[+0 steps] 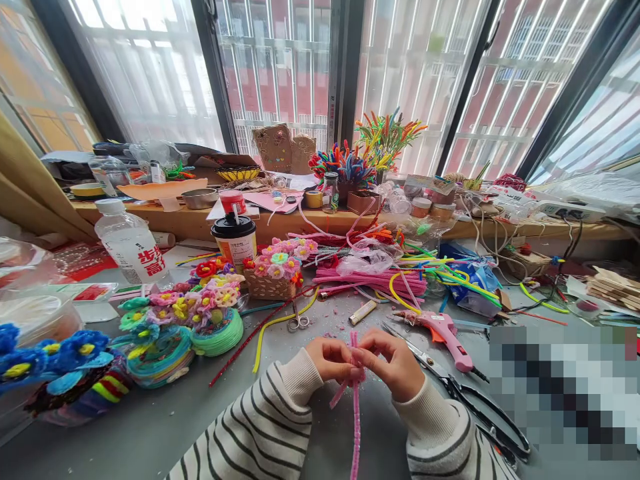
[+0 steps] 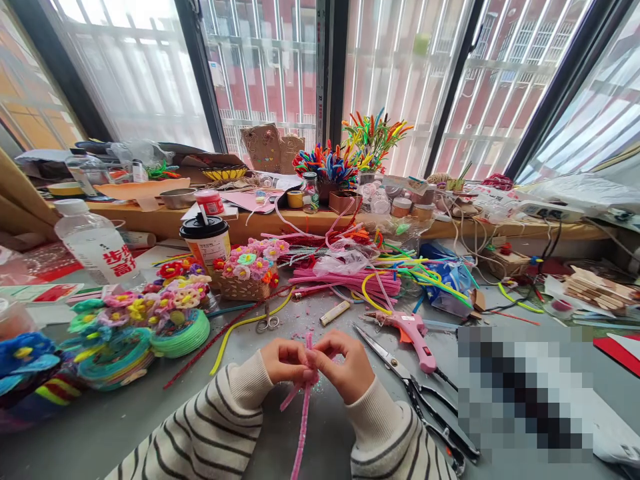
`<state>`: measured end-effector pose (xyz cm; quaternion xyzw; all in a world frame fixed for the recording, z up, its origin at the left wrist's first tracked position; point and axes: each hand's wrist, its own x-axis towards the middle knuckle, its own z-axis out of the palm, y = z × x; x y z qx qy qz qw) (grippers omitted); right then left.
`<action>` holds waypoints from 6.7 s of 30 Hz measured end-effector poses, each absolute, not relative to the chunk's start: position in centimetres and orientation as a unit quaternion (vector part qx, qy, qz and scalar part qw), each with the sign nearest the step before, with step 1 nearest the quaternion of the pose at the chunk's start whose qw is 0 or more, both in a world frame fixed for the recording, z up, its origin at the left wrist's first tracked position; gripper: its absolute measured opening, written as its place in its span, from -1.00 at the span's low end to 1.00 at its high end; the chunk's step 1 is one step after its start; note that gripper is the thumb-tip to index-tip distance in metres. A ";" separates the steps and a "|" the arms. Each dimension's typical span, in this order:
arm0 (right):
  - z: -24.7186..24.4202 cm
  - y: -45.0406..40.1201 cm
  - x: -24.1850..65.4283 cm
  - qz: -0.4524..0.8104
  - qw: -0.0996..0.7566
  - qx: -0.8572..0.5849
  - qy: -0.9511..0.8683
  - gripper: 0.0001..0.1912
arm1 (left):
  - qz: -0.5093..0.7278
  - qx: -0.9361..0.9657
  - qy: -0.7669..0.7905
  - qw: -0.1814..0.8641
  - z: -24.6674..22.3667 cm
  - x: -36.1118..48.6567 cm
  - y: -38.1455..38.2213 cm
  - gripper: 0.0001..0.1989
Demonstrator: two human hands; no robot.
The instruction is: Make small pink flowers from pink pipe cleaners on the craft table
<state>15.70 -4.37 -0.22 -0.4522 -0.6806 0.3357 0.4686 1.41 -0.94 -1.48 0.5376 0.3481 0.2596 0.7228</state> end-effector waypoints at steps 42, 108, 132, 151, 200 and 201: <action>-1.6 -3.6 15.7 0.553 0.534 -0.444 -0.459 -0.82 | 0.385 0.454 0.434 0.676 -1.3 1.6 -0.1 -0.76; -1.8 -2.6 18.2 0.536 0.717 -0.373 -0.243 -0.84 | 0.423 0.189 0.279 0.841 0.9 -0.4 0.5 -0.46; -2.6 -3.0 14.5 0.683 0.619 -0.298 -0.246 -0.81 | 0.307 0.379 0.400 0.776 -0.5 1.7 -0.8 -0.73; -1.1 -4.2 16.0 0.167 0.510 -0.429 -0.727 -0.84 | 0.315 0.332 0.424 0.782 -1.4 1.5 -0.3 -0.78; -1.5 -3.8 16.9 0.129 0.473 -0.398 -0.776 -0.83 | 0.280 0.391 0.395 0.783 -1.0 1.2 -0.5 -0.76; -1.5 -3.8 16.9 0.119 0.472 -0.394 -0.780 -0.83 | 0.277 0.392 0.398 0.781 -1.1 1.2 -0.5 -0.75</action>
